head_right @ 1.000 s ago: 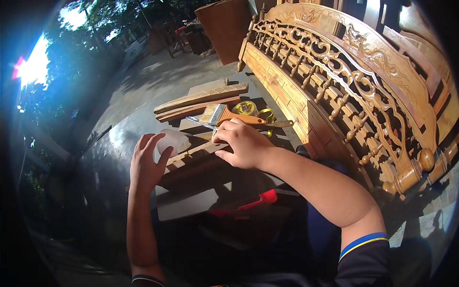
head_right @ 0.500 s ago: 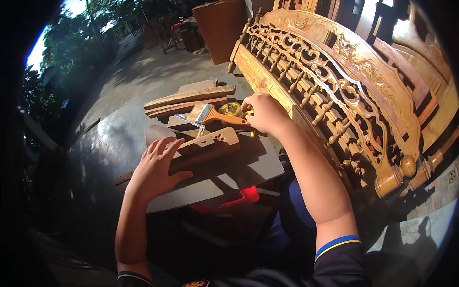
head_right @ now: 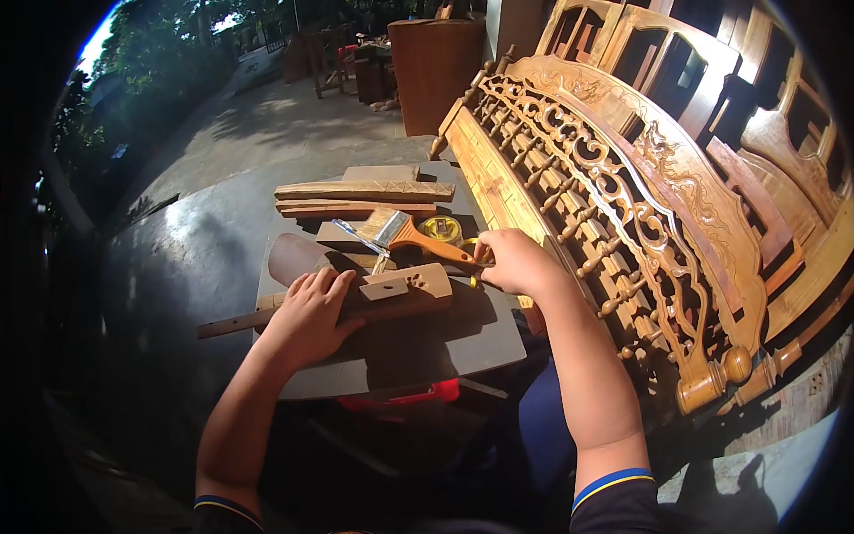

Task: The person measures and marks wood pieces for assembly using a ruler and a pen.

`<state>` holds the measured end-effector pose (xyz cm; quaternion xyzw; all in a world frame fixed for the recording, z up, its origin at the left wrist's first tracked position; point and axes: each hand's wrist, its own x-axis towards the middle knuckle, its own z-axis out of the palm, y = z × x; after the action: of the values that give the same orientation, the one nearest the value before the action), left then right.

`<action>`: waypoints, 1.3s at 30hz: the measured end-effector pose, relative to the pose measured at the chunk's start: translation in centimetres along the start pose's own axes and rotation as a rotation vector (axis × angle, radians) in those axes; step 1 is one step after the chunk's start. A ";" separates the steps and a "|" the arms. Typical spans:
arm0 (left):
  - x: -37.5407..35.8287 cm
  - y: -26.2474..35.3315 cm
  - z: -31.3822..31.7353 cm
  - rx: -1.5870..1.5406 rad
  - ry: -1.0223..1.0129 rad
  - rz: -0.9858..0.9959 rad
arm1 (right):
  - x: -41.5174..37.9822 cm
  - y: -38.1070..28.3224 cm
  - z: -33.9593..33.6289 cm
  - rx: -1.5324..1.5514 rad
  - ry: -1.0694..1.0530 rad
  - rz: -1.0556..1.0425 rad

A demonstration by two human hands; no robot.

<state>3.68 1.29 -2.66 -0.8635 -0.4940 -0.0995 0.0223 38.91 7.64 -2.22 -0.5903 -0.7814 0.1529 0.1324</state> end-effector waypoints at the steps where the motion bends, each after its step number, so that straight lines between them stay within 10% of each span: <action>1: -0.1 0.1 0.2 0.014 0.028 -0.011 | 0.1 -0.3 -0.4 0.015 -0.004 0.005; 22: -2.8 0.8 -0.2 0.031 0.057 -0.060 | -6.9 -8.4 -3.2 -0.392 -0.030 0.018; 39: -0.3 0.0 1.4 0.026 0.157 -0.131 | -9.1 -14.7 0.2 -0.050 0.022 -0.161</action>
<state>3.67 1.21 -4.08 -0.8184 -0.5475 -0.1618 0.0658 28.31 -4.94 3.16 -0.5303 -0.8284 0.1155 0.1382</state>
